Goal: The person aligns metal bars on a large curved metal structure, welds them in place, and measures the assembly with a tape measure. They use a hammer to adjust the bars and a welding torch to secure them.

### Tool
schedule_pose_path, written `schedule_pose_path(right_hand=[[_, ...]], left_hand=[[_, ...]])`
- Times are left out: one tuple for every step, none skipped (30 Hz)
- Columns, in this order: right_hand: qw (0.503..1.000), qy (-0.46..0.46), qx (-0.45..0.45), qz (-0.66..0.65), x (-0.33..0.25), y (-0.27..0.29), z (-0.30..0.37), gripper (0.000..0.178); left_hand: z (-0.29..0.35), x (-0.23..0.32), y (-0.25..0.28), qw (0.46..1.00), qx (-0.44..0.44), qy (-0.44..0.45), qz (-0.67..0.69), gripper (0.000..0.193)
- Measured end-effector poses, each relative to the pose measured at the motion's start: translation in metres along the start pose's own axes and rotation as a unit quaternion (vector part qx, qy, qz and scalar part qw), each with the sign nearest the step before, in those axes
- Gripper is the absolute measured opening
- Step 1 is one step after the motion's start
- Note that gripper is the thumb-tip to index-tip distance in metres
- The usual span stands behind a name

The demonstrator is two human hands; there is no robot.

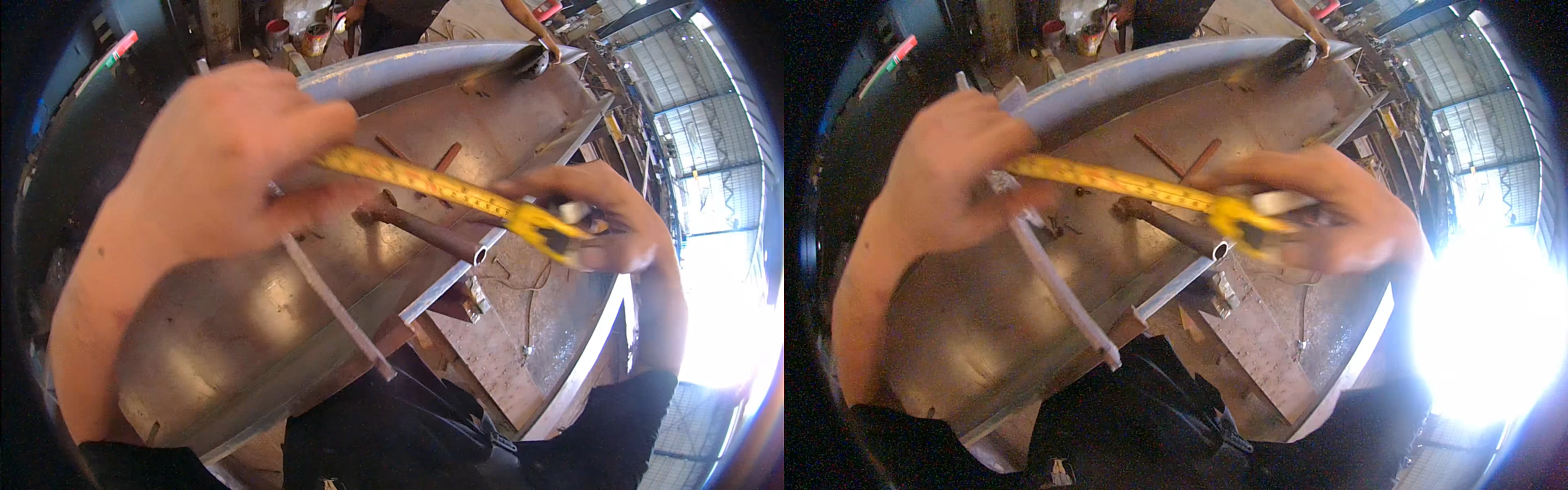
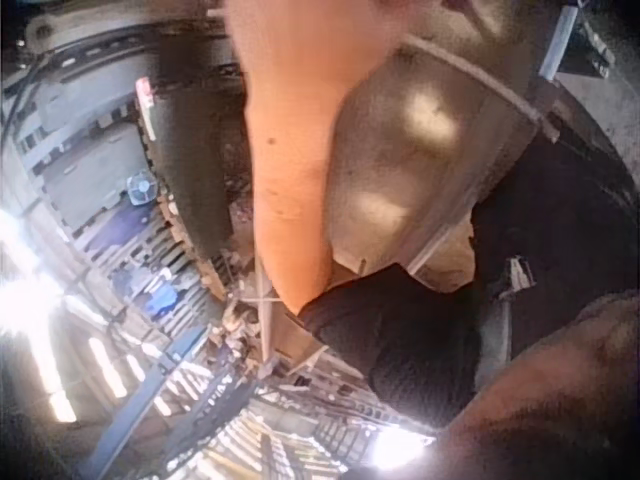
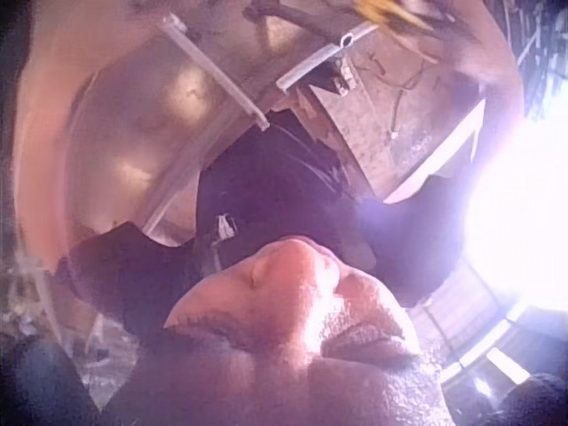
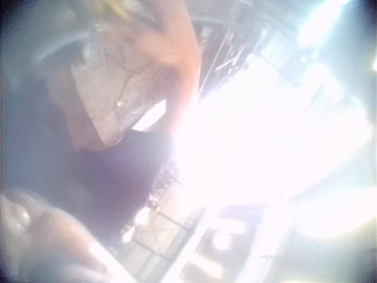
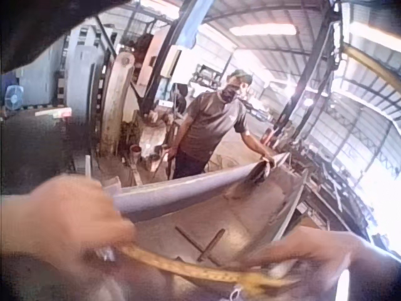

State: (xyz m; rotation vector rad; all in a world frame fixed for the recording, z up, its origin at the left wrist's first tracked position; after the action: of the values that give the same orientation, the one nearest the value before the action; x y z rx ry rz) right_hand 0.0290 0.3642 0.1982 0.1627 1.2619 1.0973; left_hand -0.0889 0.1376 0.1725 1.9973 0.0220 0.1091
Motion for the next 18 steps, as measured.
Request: schedule_pose_path(right_hand=[[0.999, -0.025, 0.040, -0.016, 0.014, 0.002, 0.011, 0.086], [0.994, -0.057, 0.086, -0.032, 0.023, 0.003, 0.027, 0.087], [0.981, -0.036, 0.184, 0.040, 0.016, -0.006, 0.047, 0.087], [0.978, -0.038, 0.193, 0.075, 0.019, 0.000, 0.052, 0.088], [0.970, -0.056, 0.210, 0.111, 0.015, 0.006, 0.065, 0.089], [0.981, -0.087, 0.137, 0.108, 0.022, 0.033, 0.070, 0.089], [0.983, -0.133, 0.069, 0.107, 0.018, 0.059, 0.080, 0.089], [0.973, -0.195, 0.072, 0.099, 0.038, 0.079, 0.082, 0.084], [0.956, -0.264, 0.075, 0.106, 0.038, 0.094, 0.084, 0.079], [0.934, -0.330, 0.077, 0.111, 0.037, 0.108, 0.087, 0.074], [0.923, -0.345, 0.070, 0.154, 0.056, 0.130, 0.069, 0.070], [0.894, -0.386, 0.035, 0.226, 0.073, 0.136, 0.064, 0.069], [0.845, -0.458, 0.001, 0.277, 0.093, 0.134, 0.079, 0.067], [0.800, -0.494, -0.033, 0.340, 0.110, 0.133, 0.083, 0.066], [0.782, -0.516, -0.070, 0.341, 0.129, 0.124, 0.075, 0.068], [0.765, -0.532, -0.109, 0.347, 0.149, 0.113, 0.060, 0.070], [0.753, -0.529, -0.149, 0.363, 0.167, 0.100, 0.047, 0.069], [0.738, -0.524, -0.190, 0.380, 0.185, 0.090, 0.036, 0.068]], left_hand=[[-0.004, -0.016, -0.008, 1.000, -0.008, 0.008, -0.004, 0.039], [-0.008, -0.030, -0.010, 0.999, 0.028, 0.025, 0.028, 0.032], [-0.016, -0.040, -0.009, 0.999, 0.022, 0.021, 0.038, 0.031], [-0.023, -0.050, -0.009, 0.998, 0.013, 0.021, 0.050, 0.030], [-0.033, -0.056, -0.010, 0.996, 0.029, 0.024, 0.080, 0.031], [-0.038, -0.060, -0.008, 0.993, 0.044, 0.037, 0.102, 0.033], [-0.041, -0.067, -0.009, 0.988, 0.068, 0.038, 0.133, 0.035], [-0.043, -0.071, -0.012, 0.977, 0.084, 0.099, 0.169, 0.035], [-0.030, -0.071, -0.008, 0.960, 0.117, 0.155, 0.202, 0.035], [-0.010, -0.069, -0.005, 0.949, 0.127, 0.210, 0.200, 0.034], [0.007, -0.064, -0.002, 0.932, 0.129, 0.282, 0.186, 0.034], [0.036, -0.065, -0.005, 0.926, 0.101, 0.327, 0.157, 0.034], [0.054, -0.081, -0.017, 0.925, 0.063, 0.342, 0.157, 0.034], [0.082, -0.082, -0.013, 0.917, 0.034, 0.376, 0.126, 0.034], [0.096, -0.077, -0.010, 0.906, 0.036, 0.407, 0.111, 0.032], [0.114, -0.070, -0.006, 0.890, 0.040, 0.444, 0.095, 0.031], [0.125, -0.064, -0.002, 0.873, 0.071, 0.473, 0.099, 0.029], [0.137, -0.058, 0.001, 0.852, 0.101, 0.503, 0.105, 0.027]])
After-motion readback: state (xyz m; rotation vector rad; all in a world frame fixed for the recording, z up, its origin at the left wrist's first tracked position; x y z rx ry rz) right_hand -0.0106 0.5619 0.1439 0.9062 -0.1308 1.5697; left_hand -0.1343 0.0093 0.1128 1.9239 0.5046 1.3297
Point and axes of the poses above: each hand's wrist, its own z-axis away from the middle knuckle, its own y-axis out of the back of the hand, x = y × z, the point moved 7 cm from there along -z, towards the middle knuckle, and after that the axes turned 7 degrees about -x, right-handed, at the moved point
